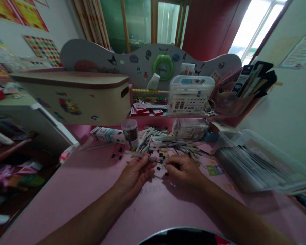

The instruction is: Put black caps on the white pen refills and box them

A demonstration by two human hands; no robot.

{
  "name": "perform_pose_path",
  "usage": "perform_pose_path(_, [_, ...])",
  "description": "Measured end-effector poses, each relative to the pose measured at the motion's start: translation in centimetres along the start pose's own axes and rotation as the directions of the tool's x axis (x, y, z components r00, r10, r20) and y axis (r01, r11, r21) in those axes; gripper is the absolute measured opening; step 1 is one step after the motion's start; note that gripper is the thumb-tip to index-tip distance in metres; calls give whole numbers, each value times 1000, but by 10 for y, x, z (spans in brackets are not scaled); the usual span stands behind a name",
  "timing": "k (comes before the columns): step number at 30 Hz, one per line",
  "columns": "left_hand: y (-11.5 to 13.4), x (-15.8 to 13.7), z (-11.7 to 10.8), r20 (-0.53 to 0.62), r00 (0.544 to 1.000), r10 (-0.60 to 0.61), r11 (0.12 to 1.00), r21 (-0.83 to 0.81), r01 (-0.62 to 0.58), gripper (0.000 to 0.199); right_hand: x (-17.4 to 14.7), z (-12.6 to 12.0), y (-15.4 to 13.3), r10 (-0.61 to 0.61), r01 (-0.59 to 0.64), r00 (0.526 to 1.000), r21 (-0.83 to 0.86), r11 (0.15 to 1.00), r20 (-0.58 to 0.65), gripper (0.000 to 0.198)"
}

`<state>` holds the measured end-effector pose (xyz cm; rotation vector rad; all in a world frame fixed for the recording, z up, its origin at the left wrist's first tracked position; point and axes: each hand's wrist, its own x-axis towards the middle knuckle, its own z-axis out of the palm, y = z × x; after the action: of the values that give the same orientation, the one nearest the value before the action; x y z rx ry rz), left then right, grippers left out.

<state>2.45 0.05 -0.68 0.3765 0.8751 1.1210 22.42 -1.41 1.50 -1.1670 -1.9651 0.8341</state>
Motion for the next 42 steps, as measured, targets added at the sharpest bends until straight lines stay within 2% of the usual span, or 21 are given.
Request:
perform_pose_path(3, [0,-1,1,31,999,-14,1000,16,14,6,-1,0,-2,6,-22,994,138,990,113,18])
perform_pose_path(7, [-1,-3,1,60,998,-35,999,19,34,7,-1,-3,-4,-58,13,984,253,967,171,26])
perform_pose_path(11, [-7,-8,2,149,982,-120,992,60,112,3,-2,7,-5,61,-92,989,233,968,136,18])
perform_pose_path(14, [-8,-12,3,164,976,-140,988,83,128,5,-3,14,-5,91,-98,994,138,986,57,18])
perform_pose_path(18, [-6,-11,4,131,984,-119,991,75,110,4,-1,12,-6,98,-99,995,-28,995,-32,19])
perform_pose_path(22, [-5,-7,3,69,995,-68,996,55,64,3,1,4,-6,42,-29,998,-227,974,53,11])
perform_pose_path(27, [-3,-3,4,-3,1000,1,998,55,-1,6,-2,5,-3,92,-10,981,-422,906,173,2])
perform_pose_path(33, [-3,-3,6,3,1000,23,997,72,-23,6,-6,13,4,53,71,972,-498,865,229,18])
perform_pose_path(36, [-3,-6,8,-10,1000,8,995,95,-7,3,-5,14,3,52,61,974,-475,878,219,18])
perform_pose_path(38, [-2,-8,10,-14,1000,3,994,110,-2,5,-5,14,-2,66,7,984,-405,914,167,16])
perform_pose_path(42, [-1,-9,9,22,1000,-18,994,112,15,7,-2,12,-9,166,-163,985,-56,985,46,16])
